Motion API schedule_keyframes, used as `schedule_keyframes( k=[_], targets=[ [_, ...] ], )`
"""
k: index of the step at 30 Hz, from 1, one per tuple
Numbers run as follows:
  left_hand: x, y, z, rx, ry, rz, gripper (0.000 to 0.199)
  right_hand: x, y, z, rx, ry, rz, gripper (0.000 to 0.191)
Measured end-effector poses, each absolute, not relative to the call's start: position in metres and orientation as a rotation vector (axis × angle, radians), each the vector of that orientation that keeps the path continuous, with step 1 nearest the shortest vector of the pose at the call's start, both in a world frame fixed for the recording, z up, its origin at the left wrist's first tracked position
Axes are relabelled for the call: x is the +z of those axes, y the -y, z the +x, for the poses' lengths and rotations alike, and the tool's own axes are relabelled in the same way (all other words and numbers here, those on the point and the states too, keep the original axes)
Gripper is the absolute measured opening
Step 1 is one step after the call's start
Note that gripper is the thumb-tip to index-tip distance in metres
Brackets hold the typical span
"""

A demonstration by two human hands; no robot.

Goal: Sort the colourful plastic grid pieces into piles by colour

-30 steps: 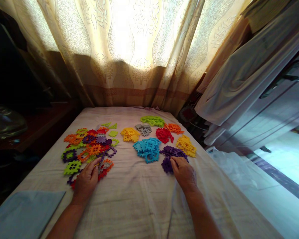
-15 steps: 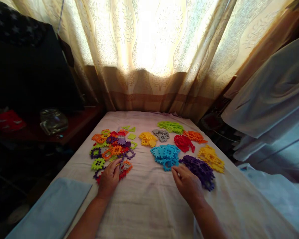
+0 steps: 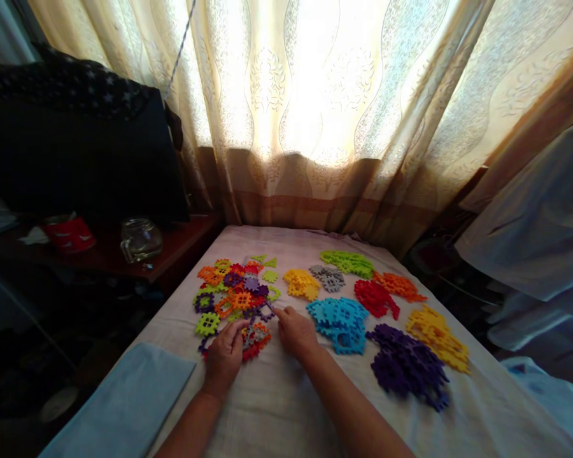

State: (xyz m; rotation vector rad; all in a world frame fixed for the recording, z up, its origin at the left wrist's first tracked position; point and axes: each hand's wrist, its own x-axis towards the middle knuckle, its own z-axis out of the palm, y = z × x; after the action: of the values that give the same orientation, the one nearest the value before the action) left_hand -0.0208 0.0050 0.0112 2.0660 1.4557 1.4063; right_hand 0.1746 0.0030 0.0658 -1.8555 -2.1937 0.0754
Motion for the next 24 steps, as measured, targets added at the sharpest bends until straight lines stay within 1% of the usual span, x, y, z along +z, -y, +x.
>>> schedule_keyframes(
  k=[2,6,11,16,19,24],
  targets=[
    [0.011,-0.005,-0.020,1.402,-1.463,2.029,0.029,0.066,-0.014,0.169,0.069,2.261,-1.890,0.046],
    [0.011,-0.006,-0.020,1.396,-1.487,1.997,0.028,0.063,-0.026,0.168,0.136,2.339,-1.980,0.032],
    [0.012,-0.006,-0.020,1.368,-1.494,2.000,0.028,0.066,-0.008,0.180,0.150,2.289,-2.041,0.025],
    [0.014,-0.006,-0.021,1.362,-1.496,2.029,0.028,0.074,0.035,0.206,0.135,2.040,-2.032,0.020],
    [0.015,-0.007,-0.021,1.339,-1.536,2.037,0.029,0.085,0.060,0.234,0.057,1.871,-2.025,0.017],
    [0.014,-0.009,-0.022,1.334,-1.547,2.067,0.029,0.106,0.091,0.301,-0.126,1.541,-2.247,0.018]
  ],
)
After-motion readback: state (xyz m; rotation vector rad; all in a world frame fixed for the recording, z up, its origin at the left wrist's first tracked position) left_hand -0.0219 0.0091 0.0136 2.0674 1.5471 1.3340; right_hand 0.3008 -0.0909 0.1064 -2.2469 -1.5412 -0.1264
